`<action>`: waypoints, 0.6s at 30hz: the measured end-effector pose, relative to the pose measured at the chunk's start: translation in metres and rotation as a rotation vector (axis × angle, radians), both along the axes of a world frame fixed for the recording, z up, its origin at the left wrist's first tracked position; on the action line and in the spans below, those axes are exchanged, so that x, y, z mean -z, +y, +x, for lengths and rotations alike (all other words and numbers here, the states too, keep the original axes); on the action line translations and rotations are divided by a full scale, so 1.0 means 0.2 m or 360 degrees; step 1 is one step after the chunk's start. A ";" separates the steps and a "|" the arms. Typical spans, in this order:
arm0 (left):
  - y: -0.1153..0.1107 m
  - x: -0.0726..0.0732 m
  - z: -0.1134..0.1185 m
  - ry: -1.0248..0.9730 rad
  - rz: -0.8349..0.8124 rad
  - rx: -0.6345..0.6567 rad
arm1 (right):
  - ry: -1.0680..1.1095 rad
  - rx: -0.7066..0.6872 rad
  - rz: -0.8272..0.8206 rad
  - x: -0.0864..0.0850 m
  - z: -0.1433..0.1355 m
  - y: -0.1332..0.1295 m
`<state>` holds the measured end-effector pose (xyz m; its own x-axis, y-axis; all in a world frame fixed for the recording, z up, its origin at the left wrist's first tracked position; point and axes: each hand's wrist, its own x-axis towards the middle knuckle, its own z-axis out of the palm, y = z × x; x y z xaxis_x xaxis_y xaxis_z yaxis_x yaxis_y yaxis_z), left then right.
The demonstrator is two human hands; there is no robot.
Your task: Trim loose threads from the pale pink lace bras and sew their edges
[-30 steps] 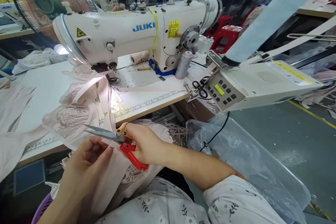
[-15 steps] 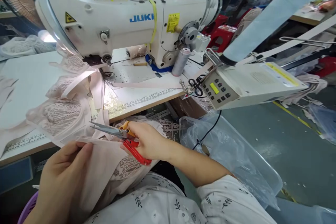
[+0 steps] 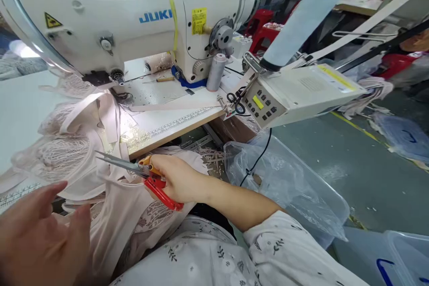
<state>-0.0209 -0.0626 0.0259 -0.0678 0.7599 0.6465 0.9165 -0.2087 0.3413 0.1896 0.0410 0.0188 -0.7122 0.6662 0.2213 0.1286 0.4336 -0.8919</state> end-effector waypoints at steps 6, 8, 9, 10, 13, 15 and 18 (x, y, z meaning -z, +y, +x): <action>0.12 -0.10 0.13 0.0300 -0.0483 0.0757 | -0.0044 -0.0077 -0.0141 0.00 -0.02 -0.03; 0.14 -0.08 0.13 0.0035 -0.0807 0.0741 | -0.0025 -0.0063 -0.0283 0.01 -0.03 -0.03; 0.15 -0.07 0.12 -0.0128 -0.0950 0.0714 | -0.0020 -0.0068 -0.0362 0.01 -0.03 -0.03; 0.15 -0.05 0.11 -0.0316 -0.1068 0.0683 | -0.0014 -0.0092 -0.0434 0.01 -0.02 -0.02; 0.13 0.01 0.07 -0.0996 -0.1315 0.0620 | -0.0100 -0.0246 -0.0467 0.01 0.00 0.01; 0.11 0.04 0.05 -0.1427 -0.1394 0.0612 | -0.0287 -0.0388 -0.0326 0.01 0.03 0.04; 0.11 0.08 0.04 -0.1818 -0.1448 0.0582 | -0.0666 -0.0602 -0.0071 0.05 0.07 0.06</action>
